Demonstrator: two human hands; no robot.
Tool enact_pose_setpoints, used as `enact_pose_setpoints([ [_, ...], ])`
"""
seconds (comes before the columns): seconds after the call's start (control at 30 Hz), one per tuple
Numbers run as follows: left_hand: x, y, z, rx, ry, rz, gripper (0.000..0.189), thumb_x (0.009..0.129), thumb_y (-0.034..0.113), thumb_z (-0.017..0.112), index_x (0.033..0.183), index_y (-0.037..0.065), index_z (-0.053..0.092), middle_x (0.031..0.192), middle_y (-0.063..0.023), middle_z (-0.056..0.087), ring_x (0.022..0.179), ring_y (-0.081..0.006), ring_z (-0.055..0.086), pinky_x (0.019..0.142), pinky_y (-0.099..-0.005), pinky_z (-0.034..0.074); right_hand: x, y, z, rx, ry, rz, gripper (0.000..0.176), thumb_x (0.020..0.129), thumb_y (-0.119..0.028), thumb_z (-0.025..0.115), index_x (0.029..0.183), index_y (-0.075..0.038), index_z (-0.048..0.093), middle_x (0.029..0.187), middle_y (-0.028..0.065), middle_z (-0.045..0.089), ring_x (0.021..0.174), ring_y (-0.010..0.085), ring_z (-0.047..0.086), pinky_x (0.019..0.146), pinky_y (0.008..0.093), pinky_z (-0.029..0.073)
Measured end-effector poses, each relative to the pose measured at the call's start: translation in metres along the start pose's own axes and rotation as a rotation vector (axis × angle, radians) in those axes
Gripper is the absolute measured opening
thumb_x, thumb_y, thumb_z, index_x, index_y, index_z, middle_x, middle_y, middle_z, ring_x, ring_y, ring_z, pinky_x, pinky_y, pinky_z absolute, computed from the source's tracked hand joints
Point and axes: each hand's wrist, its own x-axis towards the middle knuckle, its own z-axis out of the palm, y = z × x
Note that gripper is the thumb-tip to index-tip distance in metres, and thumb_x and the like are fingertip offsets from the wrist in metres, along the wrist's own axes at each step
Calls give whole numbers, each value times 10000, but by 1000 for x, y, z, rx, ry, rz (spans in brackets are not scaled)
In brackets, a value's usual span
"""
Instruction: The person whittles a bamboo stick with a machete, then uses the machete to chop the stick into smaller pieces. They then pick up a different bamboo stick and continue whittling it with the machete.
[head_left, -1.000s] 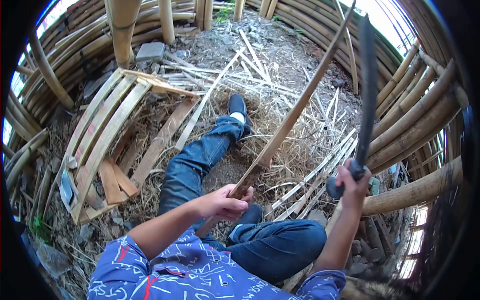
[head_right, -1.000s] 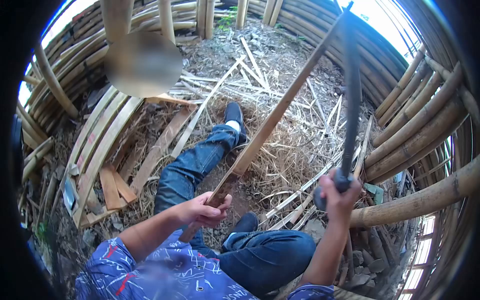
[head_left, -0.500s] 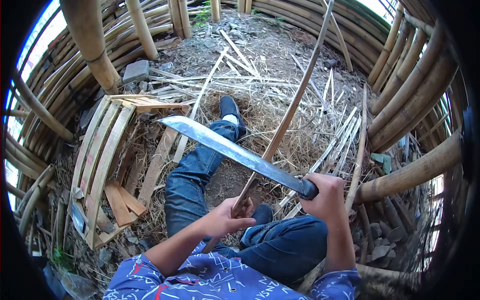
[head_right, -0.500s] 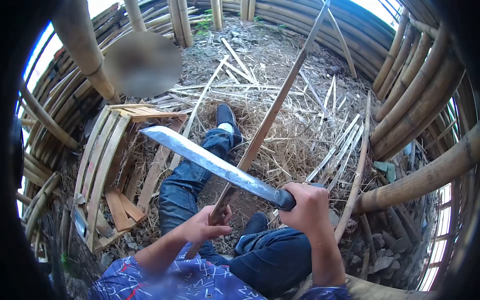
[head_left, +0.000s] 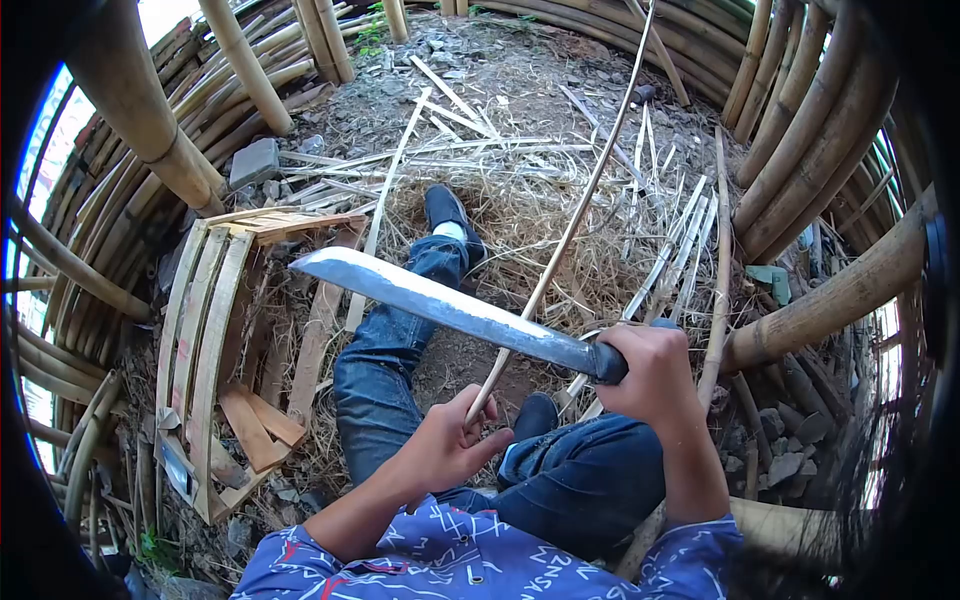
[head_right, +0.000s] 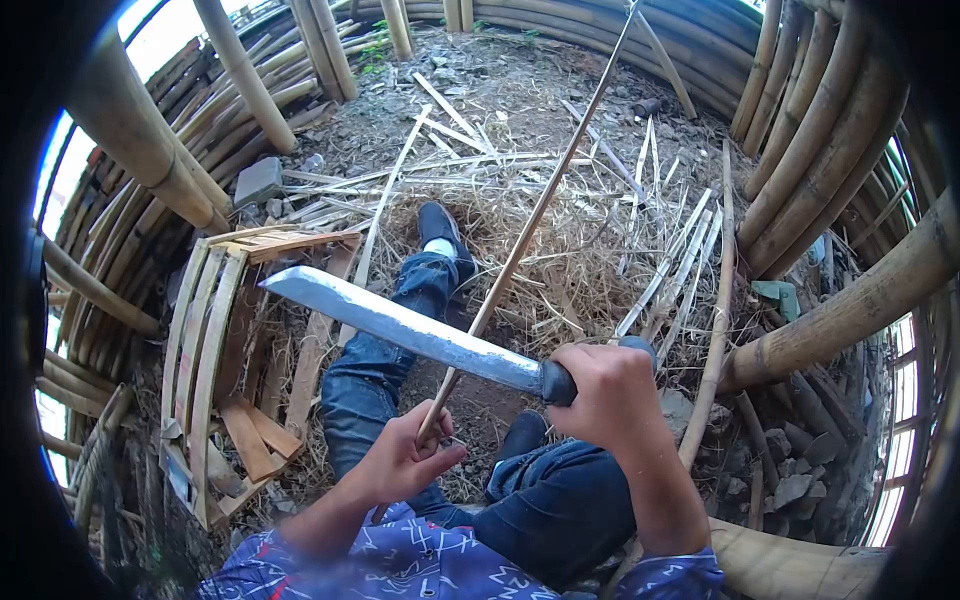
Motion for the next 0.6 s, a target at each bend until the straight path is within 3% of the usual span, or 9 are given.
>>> enact_pose_setpoints([
  [0.47,-4,14,2,62,-36,-110,271,860,151,676,1025,38,493,523,25,372,499,-58,336,465,-284,260,-1,-1,8,-98,-140,25,276,567,-212,749,782,-93,622,654,104,622,655,291,649,603,388,500],
  [0.53,-6,19,2,68,-16,-208,243,853,62,642,1042,30,492,559,70,356,516,-34,324,486,-257,256,-2,-2,14,-125,-139,31,271,565,-210,747,767,-90,611,645,103,618,649,289,648,599,388,501],
  [0.6,-7,19,1,56,-5,-229,244,844,40,614,1052,21,488,557,52,381,518,-44,353,495,-260,284,-3,-2,20,-149,-138,36,266,564,-208,745,752,-88,599,635,102,614,643,288,647,596,388,502],
])
